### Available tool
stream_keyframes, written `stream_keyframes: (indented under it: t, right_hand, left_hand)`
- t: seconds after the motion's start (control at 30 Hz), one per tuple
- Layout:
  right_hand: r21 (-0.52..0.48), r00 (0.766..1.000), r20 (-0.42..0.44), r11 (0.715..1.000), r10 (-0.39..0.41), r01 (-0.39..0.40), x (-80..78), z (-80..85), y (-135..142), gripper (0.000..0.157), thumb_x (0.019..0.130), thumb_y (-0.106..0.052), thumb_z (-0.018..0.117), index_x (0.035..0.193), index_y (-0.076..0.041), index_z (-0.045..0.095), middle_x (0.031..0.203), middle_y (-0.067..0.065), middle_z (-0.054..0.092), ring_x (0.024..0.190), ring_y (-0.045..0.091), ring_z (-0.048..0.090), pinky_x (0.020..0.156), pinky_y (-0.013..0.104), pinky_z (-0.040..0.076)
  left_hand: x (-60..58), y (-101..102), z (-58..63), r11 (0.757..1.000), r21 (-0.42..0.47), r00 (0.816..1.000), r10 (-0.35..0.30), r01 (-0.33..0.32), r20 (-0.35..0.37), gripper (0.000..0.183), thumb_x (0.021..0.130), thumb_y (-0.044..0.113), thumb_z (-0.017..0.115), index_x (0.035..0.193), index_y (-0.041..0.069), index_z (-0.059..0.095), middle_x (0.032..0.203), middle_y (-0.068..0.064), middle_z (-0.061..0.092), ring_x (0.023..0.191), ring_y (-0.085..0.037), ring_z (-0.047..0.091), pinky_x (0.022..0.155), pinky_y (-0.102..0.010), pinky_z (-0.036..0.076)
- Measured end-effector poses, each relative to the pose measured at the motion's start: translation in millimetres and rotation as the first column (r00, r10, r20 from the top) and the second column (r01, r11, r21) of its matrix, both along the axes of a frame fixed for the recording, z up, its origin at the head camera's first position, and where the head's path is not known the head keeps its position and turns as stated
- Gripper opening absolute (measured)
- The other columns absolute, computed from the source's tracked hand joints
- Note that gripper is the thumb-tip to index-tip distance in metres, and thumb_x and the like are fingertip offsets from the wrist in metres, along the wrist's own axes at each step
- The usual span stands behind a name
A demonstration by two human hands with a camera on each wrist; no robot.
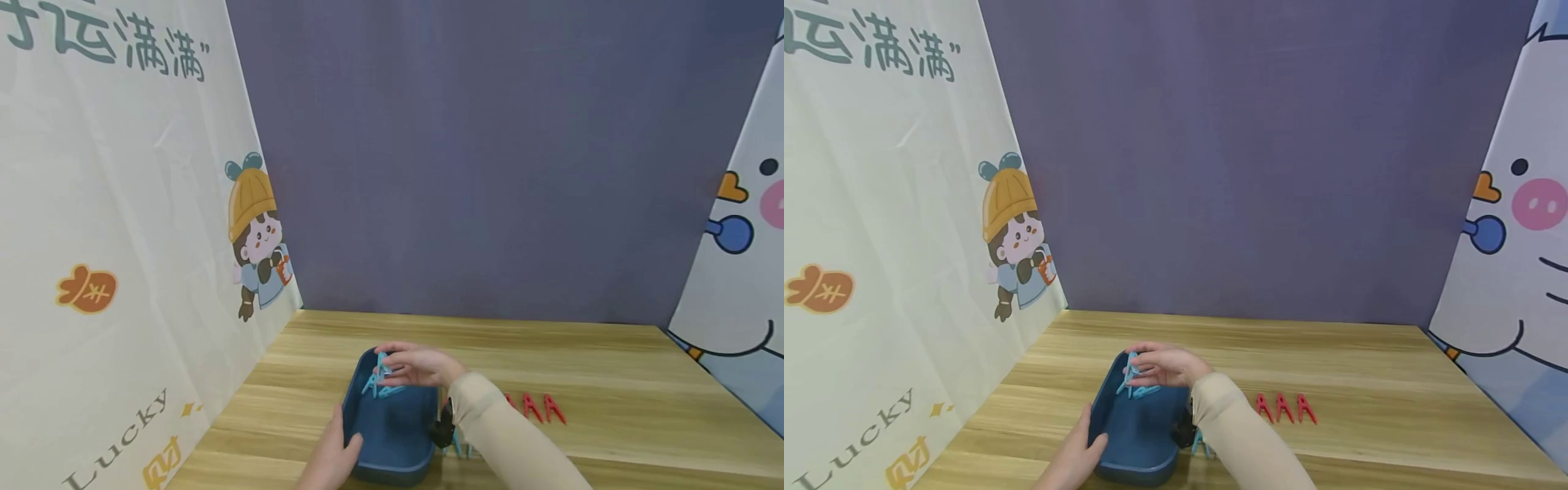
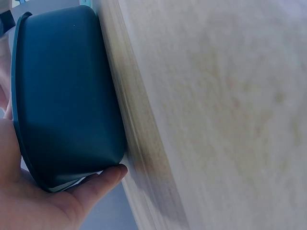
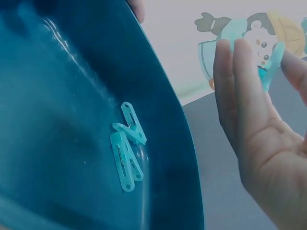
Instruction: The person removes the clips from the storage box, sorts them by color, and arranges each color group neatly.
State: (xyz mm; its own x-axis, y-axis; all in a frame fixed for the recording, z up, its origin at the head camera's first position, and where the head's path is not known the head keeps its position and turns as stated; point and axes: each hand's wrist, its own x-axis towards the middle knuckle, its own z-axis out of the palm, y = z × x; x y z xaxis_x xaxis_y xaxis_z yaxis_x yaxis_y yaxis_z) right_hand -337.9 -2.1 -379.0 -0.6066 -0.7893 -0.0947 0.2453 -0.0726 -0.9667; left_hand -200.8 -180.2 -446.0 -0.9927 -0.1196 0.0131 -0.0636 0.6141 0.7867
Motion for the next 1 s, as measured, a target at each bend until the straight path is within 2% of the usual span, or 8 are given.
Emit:
stream_keyframes:
  t: [0.2, 0.33, 0.47, 0.63, 0.9, 1.0]
  right_hand:
    - [0.024, 1.0, -0.008, 1.0, -0.005, 0.005, 4.8, 5.6, 11.2, 0.043, 0.092, -0.005, 0.051, 0.132, 0.001, 0.038, 0.125, 0.03, 0.048, 0.097, 0.031, 0.06, 0.085, 0.038, 0.049]
    - [0.028, 1.0, -0.016, 0.999, -0.018, 0.018, 7.4, 10.5, 19.1, 0.041, 0.09, -0.004, 0.053, 0.13, -0.001, 0.042, 0.125, 0.03, 0.048, 0.093, 0.029, 0.062, 0.083, 0.037, 0.05]
    - [0.027, 0.999, -0.024, 0.999, -0.04, 0.041, 9.0, 13.3, 27.4, 0.038, 0.089, -0.003, 0.054, 0.126, -0.001, 0.046, 0.12, 0.026, 0.054, 0.088, 0.025, 0.063, 0.081, 0.035, 0.051]
    - [0.018, 0.996, -0.022, 0.996, -0.081, 0.082, 7.6, 12.3, 39.0, 0.041, 0.088, 0.0, 0.053, 0.128, -0.001, 0.044, 0.115, 0.023, 0.057, 0.087, 0.025, 0.063, 0.078, 0.031, 0.052]
    - [-0.017, 0.994, -0.012, 0.994, -0.105, 0.104, 6.3, 14.4, 61.6, 0.046, 0.091, 0.0, 0.05, 0.135, 0.0, 0.037, 0.092, 0.014, 0.054, 0.092, 0.031, 0.063, 0.077, 0.03, 0.052]
    - [-0.033, 0.995, -0.009, 0.995, -0.1, 0.099, 7.2, 16.1, 69.1, 0.047, 0.091, 0.0, 0.05, 0.136, 0.001, 0.035, 0.089, 0.013, 0.055, 0.093, 0.032, 0.063, 0.076, 0.03, 0.053]
  left_hand:
    - [1.2, 0.6, 0.7, 1.0, 0.005, 1.0, -0.006, 0.006, -0.007, 0.07, 0.09, 0.018, 0.051, 0.136, -0.019, 0.014, 0.134, -0.041, 0.024, 0.123, -0.053, 0.025, 0.098, -0.062, 0.022]
    - [1.8, 1.7, 2.5, 1.0, 0.011, 1.0, 0.005, -0.005, 0.0, 0.07, 0.089, 0.017, 0.05, 0.137, -0.019, 0.014, 0.135, -0.04, 0.024, 0.124, -0.052, 0.025, 0.099, -0.062, 0.022]
    - [2.8, 2.6, 2.7, 1.0, -0.001, 1.0, 0.015, -0.015, -0.005, 0.069, 0.089, 0.017, 0.05, 0.137, -0.018, 0.015, 0.135, -0.04, 0.025, 0.124, -0.052, 0.025, 0.098, -0.062, 0.022]
    - [2.8, 2.7, 3.5, 1.0, -0.002, 1.0, 0.021, -0.021, 0.001, 0.069, 0.089, 0.017, 0.05, 0.138, -0.017, 0.015, 0.136, -0.039, 0.025, 0.124, -0.052, 0.025, 0.098, -0.062, 0.023]
    - [3.1, 2.8, 3.9, 1.0, 0.0, 1.0, 0.013, -0.013, -0.002, 0.069, 0.089, 0.017, 0.05, 0.138, -0.017, 0.014, 0.136, -0.039, 0.024, 0.124, -0.052, 0.025, 0.098, -0.062, 0.022]
    - [3.4, 2.9, 3.8, 1.0, -0.001, 1.0, 0.016, -0.016, -0.003, 0.069, 0.089, 0.016, 0.05, 0.138, -0.017, 0.014, 0.136, -0.039, 0.024, 0.124, -0.052, 0.024, 0.098, -0.062, 0.022]
